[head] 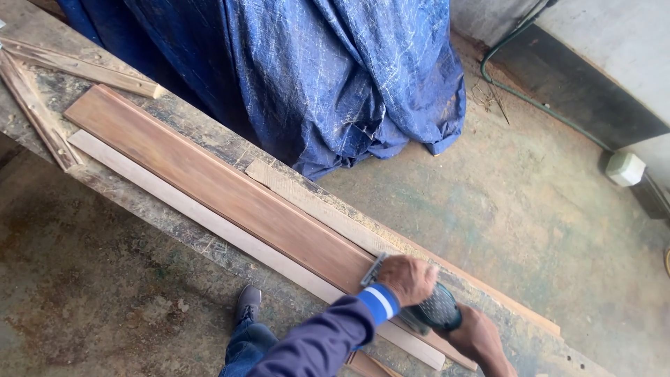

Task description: The recorder sands a long wooden plank using an orbital power sander followed by manual hand sanding with sandpaper.

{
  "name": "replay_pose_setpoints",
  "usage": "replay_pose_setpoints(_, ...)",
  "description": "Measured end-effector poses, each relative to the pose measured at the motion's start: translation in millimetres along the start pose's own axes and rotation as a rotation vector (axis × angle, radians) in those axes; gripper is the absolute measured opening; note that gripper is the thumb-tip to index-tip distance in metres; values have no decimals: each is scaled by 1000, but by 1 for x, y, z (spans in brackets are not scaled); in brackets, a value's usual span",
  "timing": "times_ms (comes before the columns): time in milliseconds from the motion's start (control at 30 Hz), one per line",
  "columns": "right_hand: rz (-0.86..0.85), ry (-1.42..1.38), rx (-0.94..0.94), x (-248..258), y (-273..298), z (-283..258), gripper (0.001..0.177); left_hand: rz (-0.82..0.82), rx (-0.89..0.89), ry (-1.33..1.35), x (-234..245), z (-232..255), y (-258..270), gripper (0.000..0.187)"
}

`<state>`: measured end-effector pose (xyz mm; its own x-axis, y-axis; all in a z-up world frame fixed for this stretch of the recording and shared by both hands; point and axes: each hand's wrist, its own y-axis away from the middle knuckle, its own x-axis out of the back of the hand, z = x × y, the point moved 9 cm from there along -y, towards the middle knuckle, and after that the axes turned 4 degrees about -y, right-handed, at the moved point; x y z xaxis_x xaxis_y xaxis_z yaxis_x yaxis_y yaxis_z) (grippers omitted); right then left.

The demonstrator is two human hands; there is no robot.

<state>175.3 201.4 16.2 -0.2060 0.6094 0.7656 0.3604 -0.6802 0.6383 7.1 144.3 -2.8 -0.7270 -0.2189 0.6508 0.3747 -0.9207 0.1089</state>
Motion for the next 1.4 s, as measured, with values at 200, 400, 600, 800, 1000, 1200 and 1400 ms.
replay_pose_setpoints(200, 4, -3, 212, -2, -21, -97, 42, 176, 7, 7, 90, -60, 8, 49)
replay_pose_setpoints(400, 8, 27, 320, -2, -18, -205, 38, 196, 67, -37, 162, -130, 19, 47)
replay_pose_setpoints(600, 73, 30, 473, -6, -1, -292, 35, 344, 42, -86, 230, -180, 46, 42)
replay_pose_setpoints(800, 108, 20, 532, -15, 8, -304, 34, 406, 7, -131, 244, -183, 59, 40)
replay_pose_setpoints(1000, 13, 85, 412, -44, -18, -200, 46, 290, -4, -26, 171, -137, 55, 40)
replay_pose_setpoints(1200, -4, 141, 160, -39, -2, -77, 51, 129, 43, 123, 80, -60, 60, 45)
replay_pose_setpoints(1400, 4, -80, 241, -82, -70, 52, 65, 232, -89, 157, 41, -11, 59, 47)
